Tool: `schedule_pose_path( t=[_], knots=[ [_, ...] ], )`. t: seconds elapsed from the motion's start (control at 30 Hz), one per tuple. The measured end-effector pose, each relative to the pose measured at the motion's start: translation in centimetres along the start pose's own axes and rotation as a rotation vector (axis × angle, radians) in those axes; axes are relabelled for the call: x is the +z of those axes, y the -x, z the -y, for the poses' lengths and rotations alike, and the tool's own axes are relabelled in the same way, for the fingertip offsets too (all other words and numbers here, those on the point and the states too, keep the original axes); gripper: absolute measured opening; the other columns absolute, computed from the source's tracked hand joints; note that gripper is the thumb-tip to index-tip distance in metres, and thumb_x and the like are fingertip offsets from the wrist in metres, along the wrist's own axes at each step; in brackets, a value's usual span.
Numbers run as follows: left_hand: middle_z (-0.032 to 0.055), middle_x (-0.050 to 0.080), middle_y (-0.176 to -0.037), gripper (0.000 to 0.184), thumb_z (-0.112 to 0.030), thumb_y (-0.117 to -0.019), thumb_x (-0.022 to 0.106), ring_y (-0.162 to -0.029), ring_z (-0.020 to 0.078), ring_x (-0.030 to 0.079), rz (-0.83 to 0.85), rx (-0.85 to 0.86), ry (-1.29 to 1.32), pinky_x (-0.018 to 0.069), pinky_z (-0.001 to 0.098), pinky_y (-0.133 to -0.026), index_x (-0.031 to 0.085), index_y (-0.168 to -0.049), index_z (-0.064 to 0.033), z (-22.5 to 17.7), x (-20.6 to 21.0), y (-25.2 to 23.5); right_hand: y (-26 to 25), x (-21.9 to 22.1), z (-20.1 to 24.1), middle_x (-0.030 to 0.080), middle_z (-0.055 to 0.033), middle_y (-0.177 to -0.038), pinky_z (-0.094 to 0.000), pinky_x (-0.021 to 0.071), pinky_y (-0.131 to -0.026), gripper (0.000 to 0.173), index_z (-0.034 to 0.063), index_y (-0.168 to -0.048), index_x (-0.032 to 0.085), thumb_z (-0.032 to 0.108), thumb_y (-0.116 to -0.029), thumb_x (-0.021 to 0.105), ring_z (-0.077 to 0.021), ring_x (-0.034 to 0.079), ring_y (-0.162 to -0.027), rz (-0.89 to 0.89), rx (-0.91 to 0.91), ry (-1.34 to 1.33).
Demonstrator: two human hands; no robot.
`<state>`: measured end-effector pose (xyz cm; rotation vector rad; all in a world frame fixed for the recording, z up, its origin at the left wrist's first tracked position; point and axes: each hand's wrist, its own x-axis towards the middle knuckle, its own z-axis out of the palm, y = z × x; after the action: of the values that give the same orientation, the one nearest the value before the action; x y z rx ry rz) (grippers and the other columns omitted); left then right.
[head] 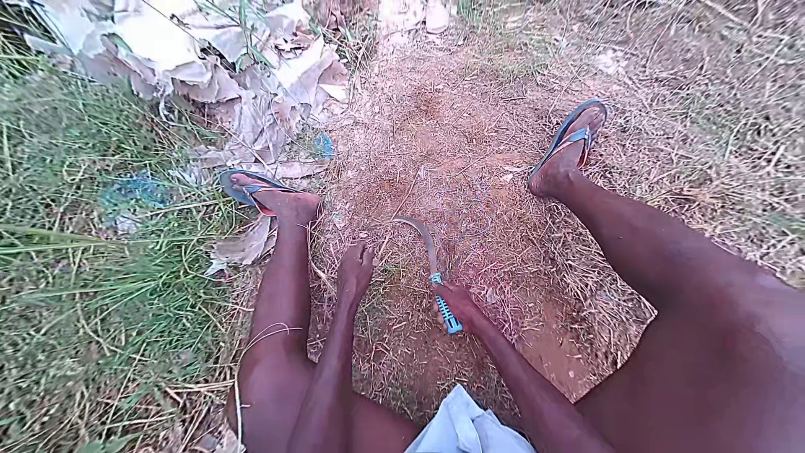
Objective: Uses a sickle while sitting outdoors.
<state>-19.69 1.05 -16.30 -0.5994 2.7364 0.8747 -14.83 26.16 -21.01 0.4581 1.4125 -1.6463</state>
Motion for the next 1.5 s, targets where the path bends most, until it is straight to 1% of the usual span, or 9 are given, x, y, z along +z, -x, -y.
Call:
schedule_pose_path(
  t=[0.17,0.4,0.67,0.87,0.93,1.03,1.27,1.4,1.5],
  knots=[
    [0.0232,0.061,-0.137,0.043,-0.025,-0.1098,0.045,-0.129,0.0359,0.058,-0.019,-0.005,0.024,0.0418,0.0532,-0.113,0.055,-0.144,-0.0008,0.6,1.7,0.3,-0.1,-1.6,-0.8,0.061,-0.0053,-0.071,-0.0293,0.0506,-0.044,0.040,0.0067,-0.138,0.051,0.034,-0.1108,0.042,-0.0136,0.055,-0.046,0.107,-0.015,0.178],
    [0.0248,0.062,-0.133,0.042,-0.025,-0.1093,0.046,-0.128,0.0394,0.057,-0.051,-0.023,-0.023,0.0407,0.0549,-0.112,0.058,-0.141,0.0009,0.9,1.9,-0.4,-0.6,-3.1,0.5,0.059,-0.0055,-0.064,-0.0295,0.0521,-0.041,0.032,0.0032,-0.131,0.048,0.026,-0.1119,0.036,-0.0150,0.057,-0.044,-0.013,-0.184,-0.254],
    [0.0274,0.053,-0.144,0.057,-0.036,-0.1016,0.062,-0.136,0.0480,0.047,-0.045,0.267,-0.255,0.0361,0.0689,-0.108,0.053,-0.143,0.0007,-4.7,6.2,-7.4,-1.8,-5.5,3.5,0.058,-0.0059,-0.062,-0.0292,0.0534,-0.042,0.040,0.0046,-0.119,0.047,0.031,-0.1115,0.018,-0.0154,0.058,-0.045,-0.159,-0.440,-0.657],
    [0.0251,0.055,-0.144,0.061,-0.032,-0.1008,0.062,-0.140,0.0452,0.045,0.069,0.323,-0.292,0.0320,0.0696,-0.111,0.045,-0.152,-0.0032,-10.8,10.9,-13.0,-2.6,-6.1,4.2,0.057,-0.0071,-0.063,-0.0303,0.0524,-0.041,0.037,0.0022,-0.112,0.050,0.031,-0.1135,0.026,-0.0162,0.056,-0.044,-0.276,-0.309,-0.661],
    [0.0258,0.061,-0.134,0.046,-0.029,-0.1057,0.051,-0.134,0.0462,0.050,0.108,0.296,-0.331,0.0340,0.0702,-0.108,0.054,-0.145,-0.0050,-11.8,11.7,-13.3,-3.0,-5.8,3.9,0.058,-0.0077,-0.065,-0.0311,0.0536,-0.042,0.035,0.0011,-0.122,0.049,0.029,-0.1132,0.030,-0.0166,0.057,-0.045,-0.272,-0.276,-0.624],
    [0.0223,0.067,-0.128,0.043,-0.027,-0.1113,0.035,-0.127,0.0440,0.057,0.133,0.310,-0.345,0.0340,0.0681,-0.109,0.063,-0.138,-0.0077,-11.9,11.1,-12.5,-3.5,-5.3,3.6,0.059,-0.0080,-0.067,-0.0301,0.0534,-0.043,0.033,0.0013,-0.122,0.049,0.029,-0.1131,0.032,-0.0162,0.058,-0.047,-0.245,-0.232,-0.596],
    [0.0270,0.067,-0.116,0.041,-0.023,-0.1124,0.036,-0.106,0.0386,0.066,0.023,0.122,0.259,0.0492,0.0578,-0.097,0.057,-0.139,0.0006,-7.7,8.0,-12.2,-3.5,-3.2,3.0,0.059,-0.0080,-0.068,-0.0299,0.0518,-0.040,0.033,0.0027,-0.125,0.049,0.029,-0.1131,0.034,-0.0163,0.057,-0.045,-0.205,-0.143,-0.557],
    [0.0160,0.064,-0.101,0.040,-0.023,-0.1123,0.036,-0.086,0.0218,0.062,-0.127,0.091,0.477,0.0527,0.0423,-0.084,0.058,-0.135,0.0006,-6.6,6.7,-12.6,-2.6,-1.1,0.2,0.058,-0.0064,-0.068,-0.0302,0.0517,-0.042,0.038,0.0063,-0.138,0.045,0.033,-0.1125,0.037,-0.0159,0.056,-0.046,-0.105,-0.052,-0.420],
    [0.0132,0.063,-0.096,0.038,-0.021,-0.1116,0.037,-0.081,0.0181,0.060,-0.211,0.060,0.553,0.0523,0.0392,-0.081,0.059,-0.134,0.0000,-5.3,4.8,-12.2,-1.6,-0.2,-2.1,0.057,-0.0054,-0.067,-0.0297,0.0509,-0.042,0.041,0.0086,-0.143,0.044,0.034,-0.1120,0.039,-0.0153,0.055,-0.045,0.022,0.043,-0.224]
  ],
)
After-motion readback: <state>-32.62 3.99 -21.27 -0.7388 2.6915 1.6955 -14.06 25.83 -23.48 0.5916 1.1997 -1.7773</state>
